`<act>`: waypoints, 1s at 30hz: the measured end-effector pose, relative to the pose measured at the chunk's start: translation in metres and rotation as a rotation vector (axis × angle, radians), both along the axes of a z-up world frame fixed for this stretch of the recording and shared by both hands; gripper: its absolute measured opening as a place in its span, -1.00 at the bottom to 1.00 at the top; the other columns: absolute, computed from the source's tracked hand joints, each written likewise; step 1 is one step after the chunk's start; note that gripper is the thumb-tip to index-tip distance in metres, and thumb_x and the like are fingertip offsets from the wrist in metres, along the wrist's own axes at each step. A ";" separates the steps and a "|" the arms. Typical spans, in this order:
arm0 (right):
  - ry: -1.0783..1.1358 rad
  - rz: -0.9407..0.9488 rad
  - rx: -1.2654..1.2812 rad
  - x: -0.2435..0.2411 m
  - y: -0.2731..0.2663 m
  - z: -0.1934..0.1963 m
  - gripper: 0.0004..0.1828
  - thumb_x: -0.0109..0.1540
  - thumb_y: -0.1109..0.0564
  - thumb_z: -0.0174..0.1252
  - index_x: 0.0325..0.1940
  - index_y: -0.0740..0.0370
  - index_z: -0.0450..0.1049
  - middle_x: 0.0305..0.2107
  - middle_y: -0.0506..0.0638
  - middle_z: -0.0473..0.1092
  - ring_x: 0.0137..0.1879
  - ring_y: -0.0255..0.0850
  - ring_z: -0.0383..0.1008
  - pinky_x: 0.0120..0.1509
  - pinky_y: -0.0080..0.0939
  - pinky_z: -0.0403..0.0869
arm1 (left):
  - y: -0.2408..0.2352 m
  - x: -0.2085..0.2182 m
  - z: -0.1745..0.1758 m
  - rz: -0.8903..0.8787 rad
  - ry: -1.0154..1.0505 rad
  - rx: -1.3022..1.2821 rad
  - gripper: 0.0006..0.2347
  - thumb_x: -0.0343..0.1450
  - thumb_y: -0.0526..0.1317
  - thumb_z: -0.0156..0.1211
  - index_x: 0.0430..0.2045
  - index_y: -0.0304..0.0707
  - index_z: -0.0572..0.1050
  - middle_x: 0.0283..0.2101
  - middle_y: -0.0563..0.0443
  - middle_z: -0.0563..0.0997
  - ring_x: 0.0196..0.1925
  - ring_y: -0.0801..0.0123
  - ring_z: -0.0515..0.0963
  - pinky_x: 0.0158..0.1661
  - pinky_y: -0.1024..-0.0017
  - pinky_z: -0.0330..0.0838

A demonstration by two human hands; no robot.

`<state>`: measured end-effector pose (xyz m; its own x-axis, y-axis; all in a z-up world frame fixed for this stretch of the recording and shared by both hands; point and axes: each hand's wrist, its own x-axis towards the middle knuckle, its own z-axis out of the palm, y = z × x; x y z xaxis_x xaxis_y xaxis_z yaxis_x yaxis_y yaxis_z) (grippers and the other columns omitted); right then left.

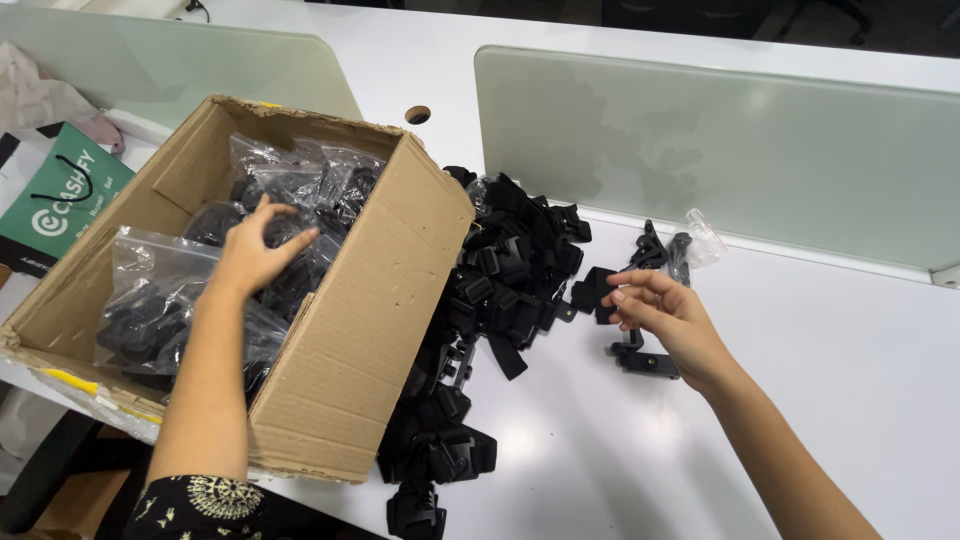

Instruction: The person unpacks black plastic items from a cardboard box, removing them from clear plastic bags and placing them on a white table. The person handles the items one by one, occasionally inspecting them before setting them down.

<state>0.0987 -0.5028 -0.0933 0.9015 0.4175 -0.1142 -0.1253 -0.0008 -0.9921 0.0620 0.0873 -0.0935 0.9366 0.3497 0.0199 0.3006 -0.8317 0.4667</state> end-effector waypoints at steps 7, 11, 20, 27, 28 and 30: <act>-0.018 -0.014 0.007 0.003 0.003 0.008 -0.65 0.27 0.12 0.15 0.13 0.23 0.48 -0.16 0.02 0.56 -0.14 -0.28 0.56 0.00 -0.24 0.53 | 0.002 0.022 -0.045 -0.060 0.268 0.212 -0.20 0.31 0.49 -0.25 0.45 0.25 -0.03 0.55 -0.13 -0.37 0.57 -0.09 -0.42 0.39 -0.21 -0.40; 0.023 -0.076 -0.046 0.001 -0.008 0.001 -0.66 0.27 0.10 0.16 0.12 0.21 0.49 -0.17 0.04 0.57 -0.14 -0.27 0.55 0.00 -0.22 0.54 | -0.016 0.015 -0.010 -0.024 0.320 0.348 -0.26 0.37 0.43 -0.37 0.45 0.18 0.04 0.57 -0.09 -0.23 0.59 -0.06 -0.31 0.40 -0.27 -0.34; -0.001 -0.157 -0.099 0.021 -0.057 -0.037 -0.63 0.27 0.09 0.20 0.13 0.26 0.53 -0.14 -0.01 0.53 -0.06 -0.28 0.47 0.07 -0.21 0.46 | -0.166 -0.025 0.126 -0.231 -0.358 0.148 -0.55 0.55 0.08 0.01 0.17 -0.29 0.46 0.50 -0.37 0.13 0.54 -0.22 0.07 0.42 -0.01 -0.04; 0.003 -0.285 -0.433 0.047 -0.093 -0.074 -0.49 0.16 -0.02 0.31 0.17 0.15 0.51 -0.06 0.11 0.50 0.16 -0.15 0.45 0.24 -0.10 0.39 | -0.307 0.009 0.034 -0.498 -0.351 -0.156 -0.56 0.51 0.01 0.12 0.18 -0.30 0.42 0.46 -0.41 0.18 0.51 -0.19 0.13 0.40 0.03 0.03; -0.005 -0.284 -0.436 0.054 -0.101 -0.079 -0.46 0.13 -0.02 0.33 0.17 0.14 0.50 0.02 0.08 0.47 0.23 -0.14 0.39 0.24 -0.07 0.37 | -0.319 0.017 0.014 -0.509 -0.300 -0.187 -0.52 0.50 0.01 0.12 0.24 -0.32 0.36 0.47 -0.45 0.11 0.51 -0.24 0.06 0.39 -0.02 0.00; 0.016 -0.286 -0.388 0.068 -0.118 -0.092 -0.43 0.12 -0.03 0.34 0.19 0.13 0.48 0.10 0.11 0.43 0.34 -0.08 0.32 0.28 -0.03 0.35 | -0.336 0.026 -0.027 -0.562 -0.116 0.002 -0.51 0.47 0.03 0.13 0.27 -0.17 0.35 0.47 -0.40 0.07 0.50 -0.25 0.02 0.38 -0.10 -0.06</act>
